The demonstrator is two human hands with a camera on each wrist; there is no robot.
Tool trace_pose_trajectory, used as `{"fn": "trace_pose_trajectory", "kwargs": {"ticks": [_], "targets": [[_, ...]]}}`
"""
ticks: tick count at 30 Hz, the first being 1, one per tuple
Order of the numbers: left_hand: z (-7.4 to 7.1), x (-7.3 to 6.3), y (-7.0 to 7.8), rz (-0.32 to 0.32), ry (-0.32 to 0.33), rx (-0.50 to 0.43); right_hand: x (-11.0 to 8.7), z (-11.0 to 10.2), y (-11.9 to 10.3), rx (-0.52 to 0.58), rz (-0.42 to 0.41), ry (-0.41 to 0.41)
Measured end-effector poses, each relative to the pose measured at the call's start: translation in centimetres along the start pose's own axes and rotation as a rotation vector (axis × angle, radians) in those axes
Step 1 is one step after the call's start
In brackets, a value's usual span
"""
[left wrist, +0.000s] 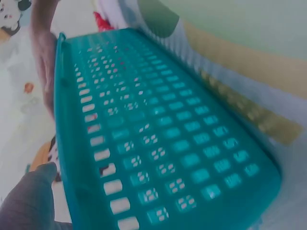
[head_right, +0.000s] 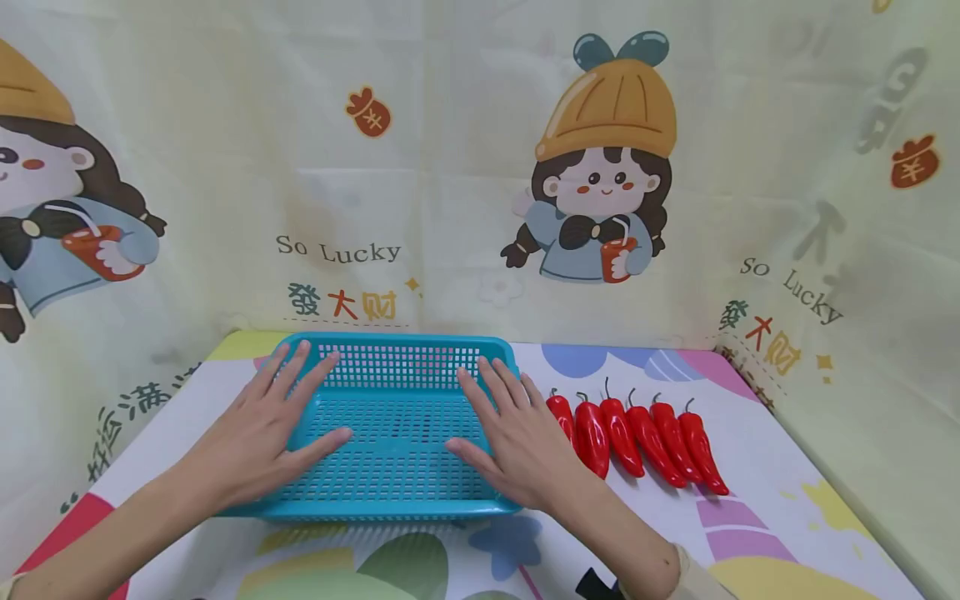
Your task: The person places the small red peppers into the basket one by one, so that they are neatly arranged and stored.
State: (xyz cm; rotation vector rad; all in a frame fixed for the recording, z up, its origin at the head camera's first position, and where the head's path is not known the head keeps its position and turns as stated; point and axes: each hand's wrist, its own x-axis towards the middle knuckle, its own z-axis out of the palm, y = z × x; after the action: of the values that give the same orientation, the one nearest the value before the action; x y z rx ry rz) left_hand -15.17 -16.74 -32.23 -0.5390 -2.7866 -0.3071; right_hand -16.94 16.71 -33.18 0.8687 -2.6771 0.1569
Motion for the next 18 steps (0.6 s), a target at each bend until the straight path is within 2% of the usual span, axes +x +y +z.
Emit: {"fn": "trace_pose_trajectory", "kwargs": {"ticks": [9,14,18], "targets": [[-1.6,-1.7,-2.1,-0.039,0.101,-0.077,-1.9,-0.9,0.8,0.044,-0.002,0.090],[-1.8,-3.1,-3.8,-0.111,0.141,-0.161,-2.9,-1.0,1.9,0.076,0.015,0.139],[-1.4,-4.4,-5.5,-0.168,0.165,-0.244,-3.6,-0.8,3.0,0.113,0.077,0.134]]}}
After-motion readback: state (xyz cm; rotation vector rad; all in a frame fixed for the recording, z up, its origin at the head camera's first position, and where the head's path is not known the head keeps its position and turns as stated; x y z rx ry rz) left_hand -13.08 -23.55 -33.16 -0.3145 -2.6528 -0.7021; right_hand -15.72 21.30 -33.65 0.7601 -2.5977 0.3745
